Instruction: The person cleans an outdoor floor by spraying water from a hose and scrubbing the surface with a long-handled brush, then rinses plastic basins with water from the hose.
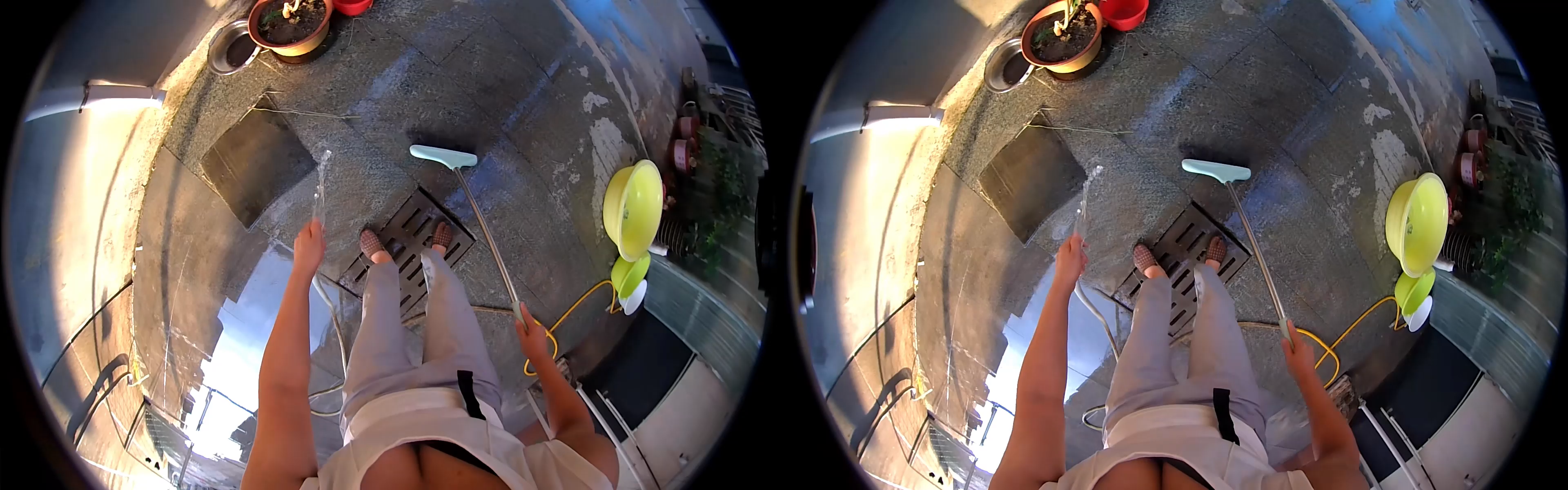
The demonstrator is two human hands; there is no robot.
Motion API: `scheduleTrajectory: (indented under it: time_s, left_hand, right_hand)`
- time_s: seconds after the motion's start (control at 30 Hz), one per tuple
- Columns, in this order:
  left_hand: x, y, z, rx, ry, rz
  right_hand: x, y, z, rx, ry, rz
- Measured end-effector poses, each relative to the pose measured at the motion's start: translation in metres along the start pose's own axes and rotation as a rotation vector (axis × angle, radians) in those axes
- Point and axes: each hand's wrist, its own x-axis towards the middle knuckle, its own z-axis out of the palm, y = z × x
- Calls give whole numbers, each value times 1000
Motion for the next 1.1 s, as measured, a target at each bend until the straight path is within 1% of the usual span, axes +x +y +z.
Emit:
scheduleTrajectory:
  time_s: [0.03, 0.07, 0.13, 0.17, 0.2, 0.27, 0.33, 0.37, 0.4, 0.43, 0.47, 0.5, 0.57, 0.63, 0.67, 0.7, 0.77, 0.87, 0.97, 1.03, 1.1]
  left_hand:
    - [-6, 34, -1, 21, -21, -28]
    - [-6, 60, 0, 43, -38, -56]
    - [1, 78, 10, 68, -90, -37]
    - [4, 84, 15, 84, -115, -31]
    - [10, 85, 22, 89, -114, 22]
    - [26, 84, 39, 98, -108, 130]
    - [28, 118, 46, 56, -101, 76]
    - [27, 137, 52, 35, -101, 46]
    - [27, 151, 58, 28, -83, 34]
    - [29, 165, 61, 21, -67, 26]
    - [34, 176, 67, 12, -48, 20]
    - [41, 182, 75, -19, -36, 15]
    - [51, 192, 84, -78, -3, 3]
    - [50, 210, 90, -136, -9, -49]
    - [47, 219, 95, -155, 0, -60]
    - [46, 230, 101, -180, 10, -64]
    - [47, 233, 113, -217, 33, -69]
    - [38, 233, 134, -240, 69, -91]
    - [34, 227, 149, -252, 72, -123]
    - [28, 226, 159, -233, 66, -126]
    - [23, 230, 166, -226, 78, -137]
  right_hand:
    - [-6, 6, 4, 31, 20, -51]
    - [-4, 6, 9, 103, 21, 35]
    - [6, -2, 26, 246, 9, 205]
    - [17, 4, 40, 364, -7, 253]
    - [30, 5, 53, 487, -21, 302]
    - [68, -41, 52, 606, -57, 341]
    - [124, -74, 48, 755, -89, 323]
    - [164, -73, 60, 740, -110, 316]
    - [202, -92, 43, 719, -127, 298]
    - [245, -96, 48, 692, -73, 210]
    - [278, -123, 22, 571, -115, 228]
    - [323, -118, 29, 319, -41, 31]
    - [376, -144, 7, 313, -79, -53]
    - [372, -169, -22, 321, -132, -84]
    - [370, -173, -38, 317, -158, -104]
    - [352, -168, -47, 247, -177, -139]
    - [319, -131, -22, 167, -162, -243]
    - [257, -68, 7, 198, -236, -285]
    - [253, -69, 5, 330, -299, -261]
    - [282, -90, 25, 613, 3, -345]
    - [321, -126, 18, 862, 4, -218]
